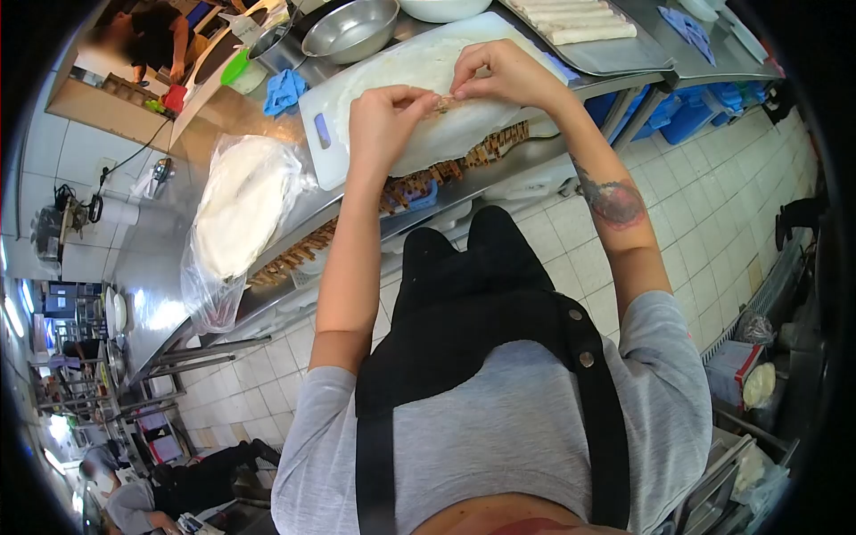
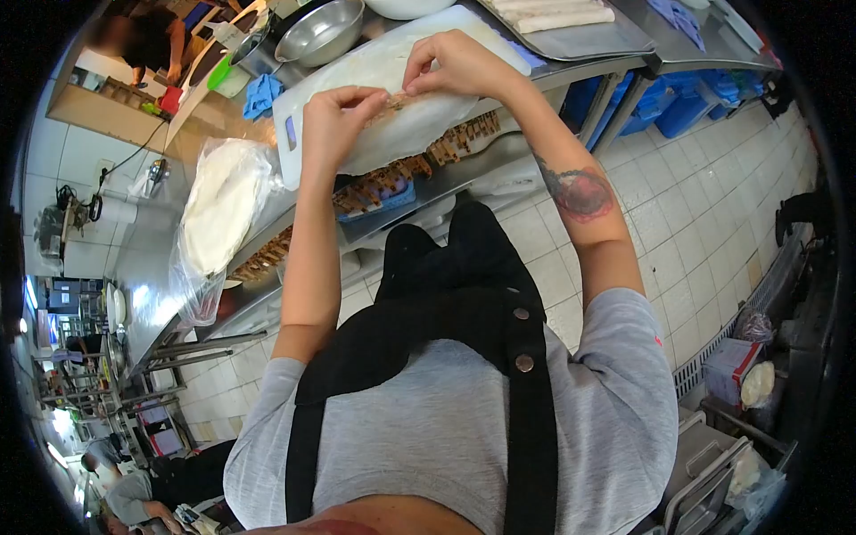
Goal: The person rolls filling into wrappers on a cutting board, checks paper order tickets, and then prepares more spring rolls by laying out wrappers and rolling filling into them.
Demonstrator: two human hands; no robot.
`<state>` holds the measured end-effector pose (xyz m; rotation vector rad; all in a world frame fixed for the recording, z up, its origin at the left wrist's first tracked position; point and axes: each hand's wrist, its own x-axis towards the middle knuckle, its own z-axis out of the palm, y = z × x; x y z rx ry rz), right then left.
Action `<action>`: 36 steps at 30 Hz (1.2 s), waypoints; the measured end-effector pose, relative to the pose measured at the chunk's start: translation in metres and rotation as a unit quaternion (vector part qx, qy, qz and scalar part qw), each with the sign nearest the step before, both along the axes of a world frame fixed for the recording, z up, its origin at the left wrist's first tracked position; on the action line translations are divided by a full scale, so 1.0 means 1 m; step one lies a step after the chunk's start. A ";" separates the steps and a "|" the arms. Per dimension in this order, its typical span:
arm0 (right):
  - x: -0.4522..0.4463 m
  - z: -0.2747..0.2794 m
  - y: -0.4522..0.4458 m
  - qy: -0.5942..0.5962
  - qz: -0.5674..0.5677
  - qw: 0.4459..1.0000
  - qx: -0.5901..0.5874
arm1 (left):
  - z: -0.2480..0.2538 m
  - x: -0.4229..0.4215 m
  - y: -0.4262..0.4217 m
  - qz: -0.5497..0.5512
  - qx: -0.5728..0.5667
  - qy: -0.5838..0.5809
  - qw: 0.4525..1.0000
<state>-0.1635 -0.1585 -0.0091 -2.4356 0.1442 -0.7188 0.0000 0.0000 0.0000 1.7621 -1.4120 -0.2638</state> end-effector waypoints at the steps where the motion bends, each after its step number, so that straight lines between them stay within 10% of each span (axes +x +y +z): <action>1: 0.002 0.000 0.002 0.013 -0.002 1.000 0.015 | 0.004 -0.004 -0.004 0.004 0.016 0.004 1.000; 23: 0.014 -0.002 0.022 0.038 0.000 0.999 0.009 | -0.015 0.045 0.025 -0.040 0.068 0.037 0.996; 30: 0.066 -0.006 0.082 0.060 -0.105 0.973 -0.198 | -0.014 0.059 0.050 -0.030 -0.123 0.236 0.963; 36: 0.081 -0.013 0.095 0.038 -0.110 0.972 -0.202 | -0.022 0.058 0.074 0.102 -0.017 0.066 0.992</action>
